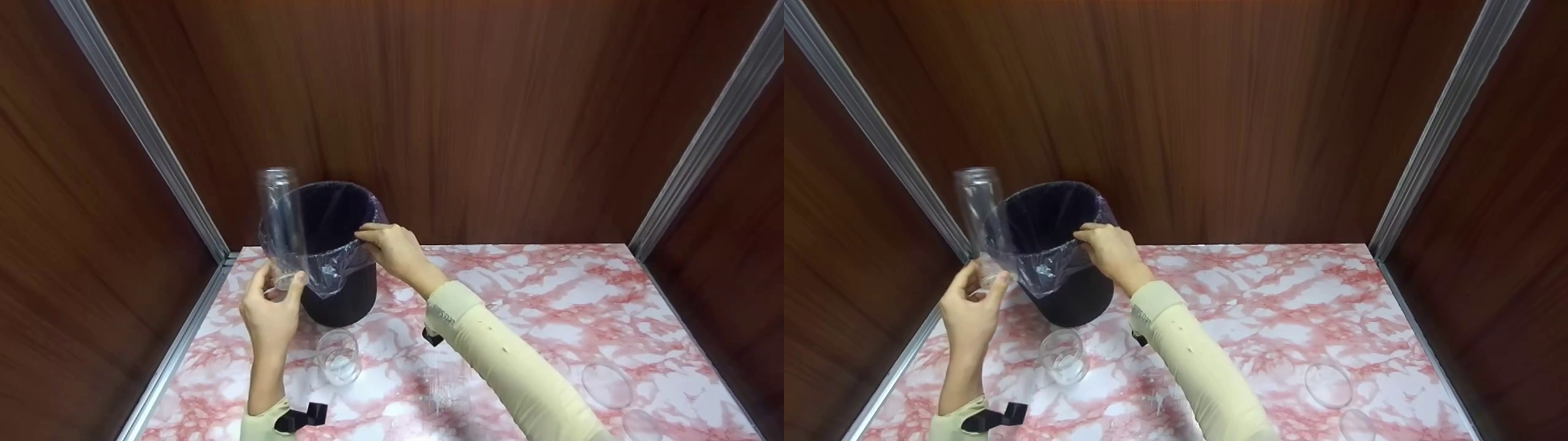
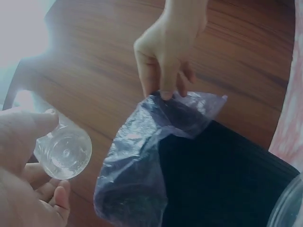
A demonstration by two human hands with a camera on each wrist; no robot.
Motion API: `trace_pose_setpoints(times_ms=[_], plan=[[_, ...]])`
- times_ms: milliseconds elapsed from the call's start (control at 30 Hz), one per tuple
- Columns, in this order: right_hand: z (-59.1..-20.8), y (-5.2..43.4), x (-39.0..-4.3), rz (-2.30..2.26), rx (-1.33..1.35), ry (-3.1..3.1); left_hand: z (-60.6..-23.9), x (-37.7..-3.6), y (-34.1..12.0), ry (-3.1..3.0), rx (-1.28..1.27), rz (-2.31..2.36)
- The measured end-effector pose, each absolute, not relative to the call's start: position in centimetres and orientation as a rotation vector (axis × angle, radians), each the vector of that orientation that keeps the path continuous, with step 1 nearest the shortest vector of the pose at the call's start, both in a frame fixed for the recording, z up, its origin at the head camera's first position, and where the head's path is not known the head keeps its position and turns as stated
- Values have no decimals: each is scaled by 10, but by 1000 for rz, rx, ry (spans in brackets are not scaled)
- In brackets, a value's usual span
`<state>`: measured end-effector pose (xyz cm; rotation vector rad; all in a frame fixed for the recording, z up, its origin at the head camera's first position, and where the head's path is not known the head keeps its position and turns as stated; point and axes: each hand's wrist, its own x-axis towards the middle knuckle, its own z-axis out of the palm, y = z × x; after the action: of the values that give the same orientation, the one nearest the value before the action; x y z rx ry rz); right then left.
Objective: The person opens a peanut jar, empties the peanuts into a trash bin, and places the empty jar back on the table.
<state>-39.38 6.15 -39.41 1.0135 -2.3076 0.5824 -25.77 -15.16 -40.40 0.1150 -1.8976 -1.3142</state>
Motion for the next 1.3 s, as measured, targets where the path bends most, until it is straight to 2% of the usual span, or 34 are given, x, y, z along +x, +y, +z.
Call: trace_pose_setpoints(times_ms=[233,400,633,1000,1300], plan=[[-393,65,-394,576,1007,-2315,-411,-255,-138,-1933,25,-1503],[-390,67,-392,550,983,-2355,-407,-245,-123,-1865,-155,-1657],[-387,73,-392,509,994,-2397,-434,-251,-108,-1887,-358,-1835],[-402,98,-384,483,979,-2356,-472,-246,-89,-2025,-245,-1551],[-443,152,-355,587,963,-2440,-495,-241,-77,-2135,-247,-1416]])
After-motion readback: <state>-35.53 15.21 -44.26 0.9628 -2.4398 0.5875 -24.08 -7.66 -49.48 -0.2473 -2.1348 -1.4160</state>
